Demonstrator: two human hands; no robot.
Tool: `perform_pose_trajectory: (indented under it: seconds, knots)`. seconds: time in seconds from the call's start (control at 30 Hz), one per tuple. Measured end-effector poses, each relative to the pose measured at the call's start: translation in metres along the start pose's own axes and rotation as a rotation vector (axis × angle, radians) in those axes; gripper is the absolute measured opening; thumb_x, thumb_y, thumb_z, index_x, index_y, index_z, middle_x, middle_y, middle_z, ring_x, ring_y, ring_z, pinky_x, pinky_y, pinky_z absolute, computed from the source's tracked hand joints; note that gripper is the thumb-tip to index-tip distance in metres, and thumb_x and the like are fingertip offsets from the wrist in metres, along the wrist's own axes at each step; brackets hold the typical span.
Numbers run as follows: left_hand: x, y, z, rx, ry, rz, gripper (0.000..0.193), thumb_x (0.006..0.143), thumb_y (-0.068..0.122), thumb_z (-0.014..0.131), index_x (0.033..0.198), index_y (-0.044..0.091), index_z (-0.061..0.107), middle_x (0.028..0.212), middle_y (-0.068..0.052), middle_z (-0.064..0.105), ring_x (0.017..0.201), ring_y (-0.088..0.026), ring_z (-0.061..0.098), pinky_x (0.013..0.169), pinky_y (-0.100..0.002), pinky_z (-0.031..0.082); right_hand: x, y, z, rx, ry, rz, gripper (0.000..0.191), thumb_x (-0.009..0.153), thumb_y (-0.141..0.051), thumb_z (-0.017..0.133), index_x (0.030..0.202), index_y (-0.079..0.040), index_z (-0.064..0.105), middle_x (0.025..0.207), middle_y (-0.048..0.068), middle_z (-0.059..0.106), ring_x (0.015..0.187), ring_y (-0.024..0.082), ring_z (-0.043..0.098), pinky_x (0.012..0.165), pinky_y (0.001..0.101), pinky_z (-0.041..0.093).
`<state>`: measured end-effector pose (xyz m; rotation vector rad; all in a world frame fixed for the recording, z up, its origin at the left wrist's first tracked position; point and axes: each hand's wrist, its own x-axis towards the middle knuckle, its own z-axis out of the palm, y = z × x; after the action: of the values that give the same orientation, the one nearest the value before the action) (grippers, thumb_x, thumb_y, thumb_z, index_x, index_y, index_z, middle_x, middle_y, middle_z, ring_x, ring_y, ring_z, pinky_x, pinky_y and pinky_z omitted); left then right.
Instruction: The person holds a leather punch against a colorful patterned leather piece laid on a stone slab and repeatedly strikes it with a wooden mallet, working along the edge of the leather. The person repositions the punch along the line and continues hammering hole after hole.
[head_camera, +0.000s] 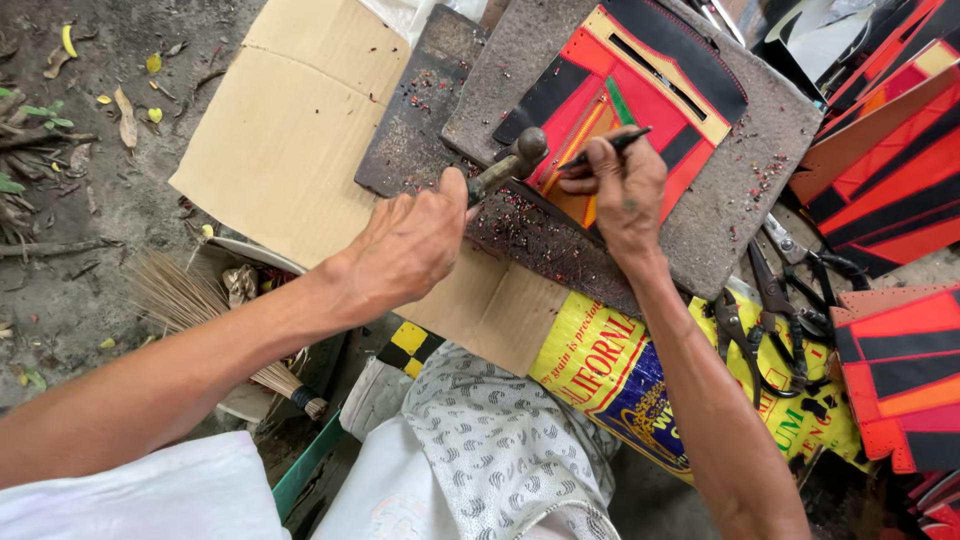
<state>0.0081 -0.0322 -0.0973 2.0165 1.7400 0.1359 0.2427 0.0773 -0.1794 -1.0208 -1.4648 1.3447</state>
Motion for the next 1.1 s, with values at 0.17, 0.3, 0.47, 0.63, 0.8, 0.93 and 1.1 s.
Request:
perform_pose_trajectory:
  seconds: [0.17, 0.3, 0.47, 0.63, 0.8, 0.93, 1.1]
  knots:
    - [-0.002, 0.001, 0.006, -0.004, 0.024, -0.019, 0.024, 0.104, 0.018, 0.050, 0.099, -0.002, 0.039, 0.065, -0.027, 0.064, 0.066, -0.049, 0.068, 0.052, -0.058, 0.052, -0.009, -0.006, -0.010, 0.117, -0.022, -0.017, 0.023, 0.110, -0.022, 0.058, 0.105, 0.001, 0.055, 0.094, 0.008, 0.068, 0.086, 0.017, 0.075, 0.076, 0.0316, 0.063]
    - [-0.001, 0.001, 0.008, -0.027, 0.031, -0.024, 0.024, 0.105, 0.019, 0.049, 0.099, -0.002, 0.039, 0.065, -0.027, 0.064, 0.066, -0.050, 0.068, 0.053, -0.059, 0.052, -0.022, -0.014, -0.002, -0.275, -0.111, -0.161, 0.018, 0.111, -0.013, 0.059, 0.104, 0.004, 0.059, 0.090, 0.009, 0.070, 0.086, 0.015, 0.073, 0.078, 0.0313, 0.063]
    - [-0.003, 0.000, 0.005, -0.058, 0.023, -0.017, 0.026, 0.105, 0.021, 0.049, 0.101, -0.002, 0.039, 0.066, -0.029, 0.064, 0.067, -0.051, 0.067, 0.054, -0.060, 0.051, -0.015, -0.021, 0.001, -0.282, -0.147, -0.065, 0.013, 0.109, -0.008, 0.059, 0.104, 0.004, 0.058, 0.090, 0.006, 0.071, 0.088, 0.010, 0.073, 0.078, 0.0298, 0.065]
    - [-0.001, -0.001, 0.001, -0.071, 0.014, -0.014, 0.026, 0.105, 0.022, 0.049, 0.101, -0.002, 0.040, 0.069, -0.029, 0.064, 0.068, -0.053, 0.066, 0.055, -0.062, 0.051, -0.013, -0.026, 0.001, -0.359, -0.155, -0.036, 0.014, 0.108, -0.010, 0.061, 0.102, 0.002, 0.059, 0.084, 0.006, 0.069, 0.085, 0.011, 0.071, 0.076, 0.0291, 0.063]
    - [-0.002, -0.003, 0.006, -0.067, 0.006, -0.023, 0.027, 0.106, 0.023, 0.049, 0.102, -0.002, 0.040, 0.069, -0.030, 0.065, 0.069, -0.053, 0.066, 0.057, -0.062, 0.051, -0.015, -0.031, 0.004, -0.423, -0.158, -0.095, 0.017, 0.108, -0.013, 0.062, 0.102, 0.002, 0.061, 0.082, 0.005, 0.071, 0.084, 0.010, 0.073, 0.074, 0.0282, 0.062]
    - [0.001, -0.003, 0.002, -0.089, -0.005, -0.043, 0.027, 0.106, 0.024, 0.049, 0.102, -0.002, 0.041, 0.071, -0.031, 0.065, 0.070, -0.054, 0.065, 0.059, -0.063, 0.049, -0.014, -0.033, 0.006, -0.418, -0.167, -0.132, 0.017, 0.108, -0.012, 0.063, 0.099, 0.002, 0.062, 0.080, 0.007, 0.070, 0.083, 0.011, 0.074, 0.073, 0.0273, 0.063]
    - [0.009, -0.001, -0.034, -0.098, -0.070, -0.003, 0.030, 0.108, 0.027, 0.050, 0.098, 0.000, 0.047, 0.062, -0.023, 0.063, 0.056, -0.043, 0.065, 0.052, -0.055, 0.050, -0.011, -0.032, 0.007, -0.529, -0.210, -0.352, 0.008, 0.105, -0.001, 0.063, 0.098, 0.002, 0.062, 0.079, 0.013, 0.069, 0.075, 0.019, 0.073, 0.069, 0.0318, 0.056]
